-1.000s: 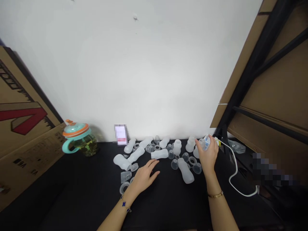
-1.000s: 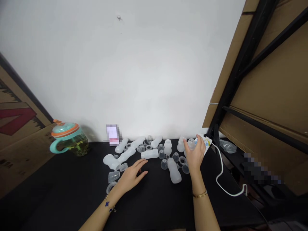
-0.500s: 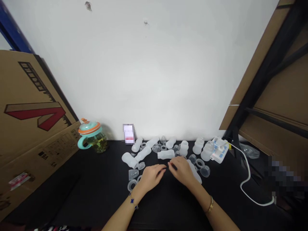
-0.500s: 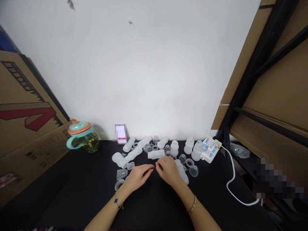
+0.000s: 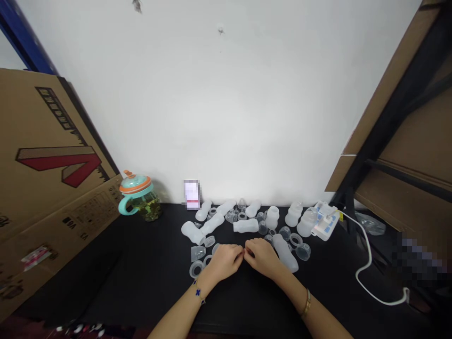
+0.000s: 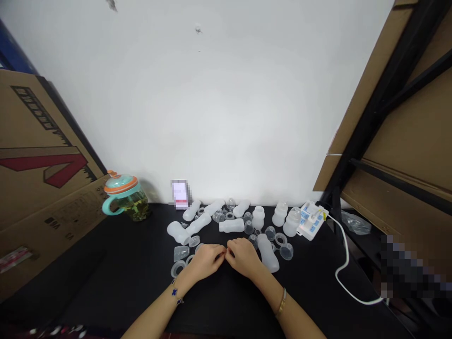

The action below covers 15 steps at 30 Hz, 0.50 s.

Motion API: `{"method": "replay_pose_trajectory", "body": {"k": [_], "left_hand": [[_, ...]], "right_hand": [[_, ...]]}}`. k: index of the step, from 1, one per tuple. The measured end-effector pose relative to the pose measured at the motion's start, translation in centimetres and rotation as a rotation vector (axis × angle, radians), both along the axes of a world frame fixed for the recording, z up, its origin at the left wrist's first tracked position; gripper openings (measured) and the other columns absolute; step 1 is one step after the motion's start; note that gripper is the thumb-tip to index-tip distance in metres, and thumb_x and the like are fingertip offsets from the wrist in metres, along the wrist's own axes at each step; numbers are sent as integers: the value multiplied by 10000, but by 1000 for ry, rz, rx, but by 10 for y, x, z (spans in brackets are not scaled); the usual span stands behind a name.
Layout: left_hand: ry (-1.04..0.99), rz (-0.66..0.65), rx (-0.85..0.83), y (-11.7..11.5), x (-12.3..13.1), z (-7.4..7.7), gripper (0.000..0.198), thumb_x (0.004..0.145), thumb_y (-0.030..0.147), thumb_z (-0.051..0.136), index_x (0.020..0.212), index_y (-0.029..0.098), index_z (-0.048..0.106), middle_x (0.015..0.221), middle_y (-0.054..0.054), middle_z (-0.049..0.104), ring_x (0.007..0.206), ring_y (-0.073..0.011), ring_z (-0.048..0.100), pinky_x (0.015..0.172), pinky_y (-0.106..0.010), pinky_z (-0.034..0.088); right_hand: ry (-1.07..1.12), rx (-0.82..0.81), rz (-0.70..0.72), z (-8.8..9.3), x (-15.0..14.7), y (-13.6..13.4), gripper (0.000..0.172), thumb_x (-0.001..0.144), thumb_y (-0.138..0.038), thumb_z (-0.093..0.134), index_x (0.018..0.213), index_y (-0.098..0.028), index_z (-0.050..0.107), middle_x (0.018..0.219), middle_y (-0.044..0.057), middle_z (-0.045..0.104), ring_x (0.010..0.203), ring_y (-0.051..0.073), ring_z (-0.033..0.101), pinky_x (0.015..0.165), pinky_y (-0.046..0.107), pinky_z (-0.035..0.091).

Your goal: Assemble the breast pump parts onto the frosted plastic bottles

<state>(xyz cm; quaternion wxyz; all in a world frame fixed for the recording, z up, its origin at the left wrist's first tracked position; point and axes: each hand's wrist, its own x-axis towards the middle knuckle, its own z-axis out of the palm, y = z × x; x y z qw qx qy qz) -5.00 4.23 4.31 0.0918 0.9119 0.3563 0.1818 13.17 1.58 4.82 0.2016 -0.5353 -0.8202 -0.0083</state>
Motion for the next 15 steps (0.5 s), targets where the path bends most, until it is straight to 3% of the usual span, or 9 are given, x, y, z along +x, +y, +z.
{"method": "replay_pose_trajectory", "body": {"k": [15], "left_hand": [[16,-2,7,0,0,-1,202,947,187,497,828,204,658,803,-32,716,733,-176,673,651,-248,424]], "right_hand": [[15,-26,-8,-1,0,0,175,862,-122,561,707,-197,532,688,-16,612,679,148,562,634,273,301]]}}
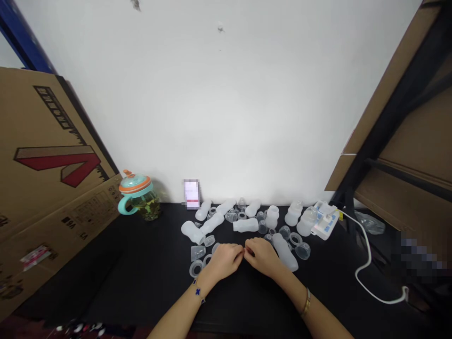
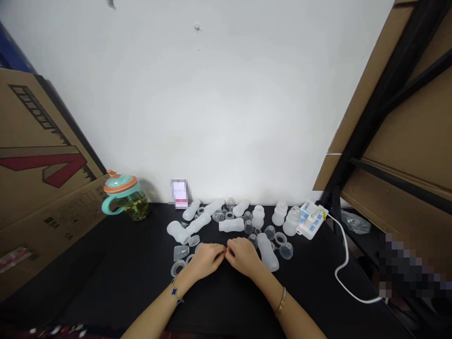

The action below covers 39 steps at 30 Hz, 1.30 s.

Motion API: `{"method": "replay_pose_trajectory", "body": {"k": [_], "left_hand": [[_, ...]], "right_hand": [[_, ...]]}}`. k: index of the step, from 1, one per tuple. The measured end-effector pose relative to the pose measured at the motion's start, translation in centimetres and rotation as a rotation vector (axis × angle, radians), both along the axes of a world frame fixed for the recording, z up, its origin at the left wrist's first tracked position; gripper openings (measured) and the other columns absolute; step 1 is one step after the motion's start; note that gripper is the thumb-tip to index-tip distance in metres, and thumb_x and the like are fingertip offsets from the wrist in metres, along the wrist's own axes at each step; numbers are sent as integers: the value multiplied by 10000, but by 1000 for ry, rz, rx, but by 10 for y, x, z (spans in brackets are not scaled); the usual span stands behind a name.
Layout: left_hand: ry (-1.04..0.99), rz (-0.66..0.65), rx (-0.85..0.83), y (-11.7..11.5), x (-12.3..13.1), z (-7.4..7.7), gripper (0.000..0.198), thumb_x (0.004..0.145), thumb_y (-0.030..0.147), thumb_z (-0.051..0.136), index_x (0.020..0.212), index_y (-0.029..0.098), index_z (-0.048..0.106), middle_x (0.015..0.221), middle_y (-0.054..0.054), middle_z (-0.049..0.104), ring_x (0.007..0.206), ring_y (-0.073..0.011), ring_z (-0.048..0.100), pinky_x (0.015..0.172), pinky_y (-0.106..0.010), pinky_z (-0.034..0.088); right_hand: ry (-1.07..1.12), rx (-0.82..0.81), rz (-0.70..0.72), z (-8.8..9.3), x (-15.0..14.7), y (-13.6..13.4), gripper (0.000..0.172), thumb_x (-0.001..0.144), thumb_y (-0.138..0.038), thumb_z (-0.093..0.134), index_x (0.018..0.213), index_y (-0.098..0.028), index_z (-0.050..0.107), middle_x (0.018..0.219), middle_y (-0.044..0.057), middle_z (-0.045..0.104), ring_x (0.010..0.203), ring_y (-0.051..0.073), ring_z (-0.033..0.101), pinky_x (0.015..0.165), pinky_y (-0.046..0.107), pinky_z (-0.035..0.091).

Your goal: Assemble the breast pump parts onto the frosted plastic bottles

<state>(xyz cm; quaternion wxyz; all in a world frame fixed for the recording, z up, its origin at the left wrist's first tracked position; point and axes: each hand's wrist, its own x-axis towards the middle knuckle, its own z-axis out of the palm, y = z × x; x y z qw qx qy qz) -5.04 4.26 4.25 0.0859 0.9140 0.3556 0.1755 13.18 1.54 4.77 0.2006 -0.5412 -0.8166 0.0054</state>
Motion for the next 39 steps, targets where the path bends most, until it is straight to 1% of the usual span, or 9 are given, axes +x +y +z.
{"method": "replay_pose_trajectory", "body": {"k": [7,10,12,15,18,20,23,28,39], "left_hand": [[-7,4,-17,1,0,-1,204,945,188,495,827,205,661,808,-37,718,734,-178,679,667,-245,446],[-29,-3,-33,0,0,1,196,949,195,496,850,212,665,827,-36,728,754,-185,689,682,-251,461],[-50,-6,-41,-1,0,4,202,970,232,481,919,227,676,844,-33,737,777,-192,698,700,-257,476],[-77,-5,-54,-3,0,8,229,1000,290,454,1055,248,673,881,-27,753,815,-197,713,729,-260,492],[-80,-4,-59,-4,0,11,239,1010,314,452,1108,255,662,905,-22,762,820,-198,723,726,-259,496],[-70,-6,-58,-5,0,11,236,1009,316,456,1111,255,660,902,-22,764,812,-200,725,718,-259,495],[-63,-9,-62,-5,0,11,240,1012,313,452,1112,253,661,899,-27,763,809,-199,725,718,-256,495],[-79,-10,-85,-4,-1,11,244,1008,311,458,1103,249,673,906,-29,764,809,-198,723,723,-258,498],[-78,-20,-77,-3,0,9,233,1010,308,459,1083,253,674,924,-23,766,822,-198,725,730,-258,493]], "right_hand": [[2,-1,-4,-1,-1,0,172,858,-126,558,703,-199,541,686,-15,615,679,153,570,630,273,313],[23,-2,-13,3,0,0,162,862,-135,562,715,-201,563,707,-9,632,696,157,589,635,264,332],[71,26,-48,10,6,1,160,895,-157,544,749,-203,591,759,4,655,723,158,608,650,256,353],[158,96,-181,22,23,5,181,957,-241,505,833,-205,631,838,26,689,766,170,636,675,256,379],[178,127,-415,30,46,11,230,977,-316,483,859,-212,650,846,28,694,754,181,645,626,264,368],[133,96,-543,30,59,15,227,969,-312,485,867,-210,660,875,41,696,758,196,651,603,274,360],[64,2,-643,24,72,19,180,936,-255,515,936,-202,687,964,66,702,805,229,665,599,287,364],[10,-60,-685,16,78,23,209,931,-218,508,965,-188,711,976,106,697,838,241,665,624,293,395],[-21,-118,-671,17,72,25,252,937,-247,496,836,-180,717,917,94,697,854,242,669,581,275,349]]}}
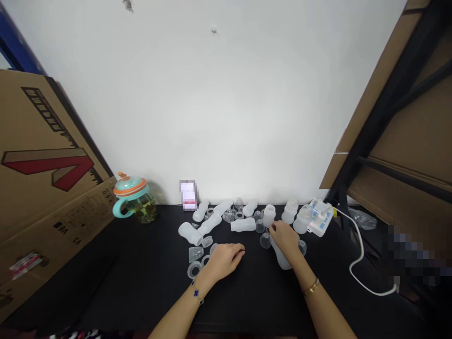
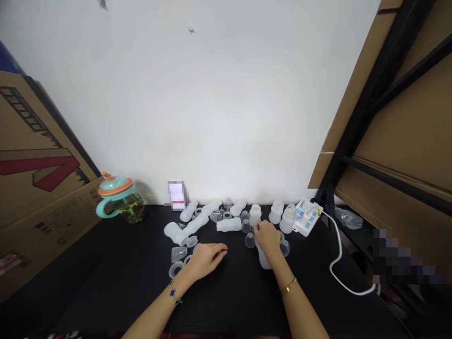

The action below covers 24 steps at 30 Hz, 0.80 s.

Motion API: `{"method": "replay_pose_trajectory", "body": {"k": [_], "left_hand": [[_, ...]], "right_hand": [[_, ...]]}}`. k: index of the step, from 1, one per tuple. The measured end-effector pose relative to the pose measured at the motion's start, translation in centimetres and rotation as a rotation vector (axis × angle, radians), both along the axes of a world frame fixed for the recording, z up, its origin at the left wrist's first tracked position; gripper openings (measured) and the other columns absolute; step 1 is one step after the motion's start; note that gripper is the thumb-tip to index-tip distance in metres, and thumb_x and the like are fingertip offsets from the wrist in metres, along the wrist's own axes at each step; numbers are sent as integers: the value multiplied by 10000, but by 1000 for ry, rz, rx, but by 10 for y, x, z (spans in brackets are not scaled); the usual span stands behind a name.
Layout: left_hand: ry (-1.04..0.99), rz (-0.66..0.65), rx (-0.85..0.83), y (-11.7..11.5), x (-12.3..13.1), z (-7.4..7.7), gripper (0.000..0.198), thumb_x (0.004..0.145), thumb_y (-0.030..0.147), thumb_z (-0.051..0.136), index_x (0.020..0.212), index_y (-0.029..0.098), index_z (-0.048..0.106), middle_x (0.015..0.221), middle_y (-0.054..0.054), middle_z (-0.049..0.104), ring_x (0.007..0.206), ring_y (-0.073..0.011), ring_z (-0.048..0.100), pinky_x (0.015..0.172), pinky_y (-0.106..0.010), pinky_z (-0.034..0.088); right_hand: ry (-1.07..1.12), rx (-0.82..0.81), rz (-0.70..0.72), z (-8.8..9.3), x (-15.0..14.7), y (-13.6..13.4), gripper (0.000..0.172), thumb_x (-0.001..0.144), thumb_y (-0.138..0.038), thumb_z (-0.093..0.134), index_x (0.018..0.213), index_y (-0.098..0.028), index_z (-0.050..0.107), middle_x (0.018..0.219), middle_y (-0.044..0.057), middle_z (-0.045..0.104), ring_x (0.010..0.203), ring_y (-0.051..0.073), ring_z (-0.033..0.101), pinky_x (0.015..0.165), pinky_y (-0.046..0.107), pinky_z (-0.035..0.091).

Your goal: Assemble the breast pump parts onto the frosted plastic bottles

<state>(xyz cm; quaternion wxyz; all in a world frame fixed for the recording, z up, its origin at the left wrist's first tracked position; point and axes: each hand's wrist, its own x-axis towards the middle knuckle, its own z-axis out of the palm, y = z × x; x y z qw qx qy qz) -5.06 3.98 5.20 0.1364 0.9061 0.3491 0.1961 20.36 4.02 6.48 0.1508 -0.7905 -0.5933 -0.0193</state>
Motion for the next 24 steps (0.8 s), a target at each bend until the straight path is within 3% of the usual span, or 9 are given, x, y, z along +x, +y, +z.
{"method": "replay_pose_trajectory", "body": {"k": [13,18,24], "left_hand": [[-2,5,22,-1,0,1,232,1011,308,458,1067,250,676,901,-17,764,799,-191,723,711,-250,484],[-19,9,23,0,-1,0,237,1011,307,455,1065,250,679,903,-16,764,803,-190,723,716,-250,489],[-110,30,8,1,-1,-1,218,995,293,483,1066,249,683,903,-14,756,818,-194,716,730,-258,490]], "right_hand": [[11,-3,58,5,-5,-3,179,916,-201,514,848,-202,679,912,68,702,863,212,645,559,269,264],[92,110,92,10,-11,-6,161,903,-227,525,824,-213,665,889,39,704,815,202,636,560,274,262],[416,328,271,9,-18,-7,198,894,-321,536,872,-205,695,817,39,699,685,189,601,657,292,406]]}}
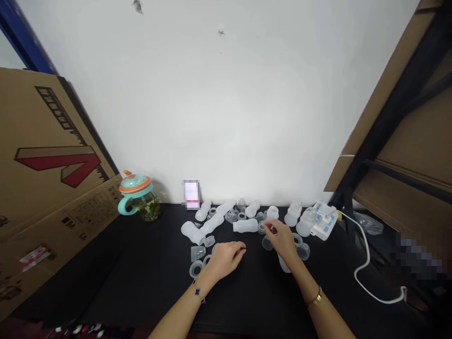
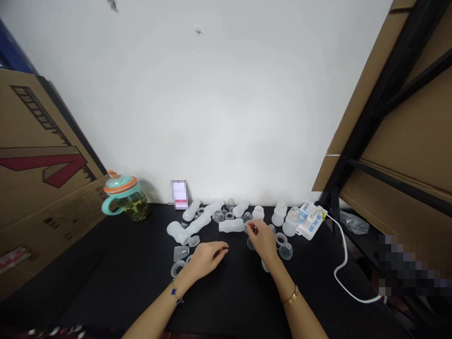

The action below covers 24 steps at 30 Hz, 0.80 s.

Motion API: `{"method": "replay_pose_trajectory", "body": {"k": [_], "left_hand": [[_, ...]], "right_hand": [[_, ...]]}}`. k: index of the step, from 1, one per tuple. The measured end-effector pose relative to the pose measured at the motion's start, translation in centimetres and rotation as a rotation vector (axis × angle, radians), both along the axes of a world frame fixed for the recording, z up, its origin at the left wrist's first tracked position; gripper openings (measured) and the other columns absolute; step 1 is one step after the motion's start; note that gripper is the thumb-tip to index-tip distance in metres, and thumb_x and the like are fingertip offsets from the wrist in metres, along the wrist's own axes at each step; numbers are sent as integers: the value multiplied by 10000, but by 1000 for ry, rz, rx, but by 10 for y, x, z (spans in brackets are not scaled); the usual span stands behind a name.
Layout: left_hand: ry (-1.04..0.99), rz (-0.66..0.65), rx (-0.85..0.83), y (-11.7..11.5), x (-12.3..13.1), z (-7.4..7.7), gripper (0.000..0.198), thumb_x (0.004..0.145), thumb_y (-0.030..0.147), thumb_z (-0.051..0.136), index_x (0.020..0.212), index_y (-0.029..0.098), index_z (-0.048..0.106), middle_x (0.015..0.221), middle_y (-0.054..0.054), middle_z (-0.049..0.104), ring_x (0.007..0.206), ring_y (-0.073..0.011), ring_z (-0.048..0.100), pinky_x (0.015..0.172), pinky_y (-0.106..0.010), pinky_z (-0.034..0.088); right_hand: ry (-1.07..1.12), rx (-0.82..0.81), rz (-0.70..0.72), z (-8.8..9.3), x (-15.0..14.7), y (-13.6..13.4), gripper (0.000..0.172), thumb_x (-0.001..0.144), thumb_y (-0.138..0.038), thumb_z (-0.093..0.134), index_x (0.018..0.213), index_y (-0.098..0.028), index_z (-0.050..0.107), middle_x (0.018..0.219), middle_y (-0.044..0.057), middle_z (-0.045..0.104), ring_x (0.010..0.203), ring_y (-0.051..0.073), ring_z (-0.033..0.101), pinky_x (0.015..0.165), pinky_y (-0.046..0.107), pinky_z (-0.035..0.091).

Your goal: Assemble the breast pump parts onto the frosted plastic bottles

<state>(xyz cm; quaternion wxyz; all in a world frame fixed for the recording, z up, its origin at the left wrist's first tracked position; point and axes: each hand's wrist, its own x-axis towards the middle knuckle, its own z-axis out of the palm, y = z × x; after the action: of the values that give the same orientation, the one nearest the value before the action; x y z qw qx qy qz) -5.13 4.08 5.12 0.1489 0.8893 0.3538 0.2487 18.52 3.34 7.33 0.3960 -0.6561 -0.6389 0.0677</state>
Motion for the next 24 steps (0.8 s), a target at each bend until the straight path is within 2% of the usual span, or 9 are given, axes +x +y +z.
{"method": "replay_pose_trajectory", "body": {"k": [4,10,14,17,22,24], "left_hand": [[-135,44,-62,2,1,0,230,986,323,504,1108,241,681,855,-6,741,694,-165,677,685,-254,485],[-354,124,-196,7,0,2,293,978,396,514,1173,226,650,902,-15,723,584,-131,594,597,-243,467],[-474,135,-306,9,0,3,324,963,411,534,1216,225,615,978,-24,727,584,-122,621,583,-238,484],[-535,137,-362,9,0,4,308,953,416,547,1175,221,632,1022,-35,738,584,-121,647,581,-238,500],[-557,170,-344,10,0,6,230,924,393,587,1039,219,682,1003,-31,757,589,-130,660,592,-240,510],[-559,179,-334,10,0,6,224,912,392,605,1026,221,694,919,-20,758,583,-136,657,581,-235,500]], "right_hand": [[307,-13,134,-3,-13,-2,252,875,-419,578,850,-206,710,738,34,694,667,201,615,598,285,428],[582,-125,258,-4,-38,-11,303,854,-498,630,890,-204,694,708,28,702,636,202,633,534,272,447],[644,-148,316,-8,-46,-14,327,851,-518,650,911,-201,699,845,60,742,707,212,661,528,264,474],[669,-143,327,-14,-48,-13,332,849,-522,659,930,-203,708,889,63,744,737,218,678,529,262,494],[665,-127,333,-21,-51,-13,306,841,-493,679,959,-214,718,918,61,753,769,223,691,545,266,516],[663,-119,331,-22,-51,-13,289,838,-482,683,951,-218,714,914,58,754,758,221,691,546,270,520]]}}
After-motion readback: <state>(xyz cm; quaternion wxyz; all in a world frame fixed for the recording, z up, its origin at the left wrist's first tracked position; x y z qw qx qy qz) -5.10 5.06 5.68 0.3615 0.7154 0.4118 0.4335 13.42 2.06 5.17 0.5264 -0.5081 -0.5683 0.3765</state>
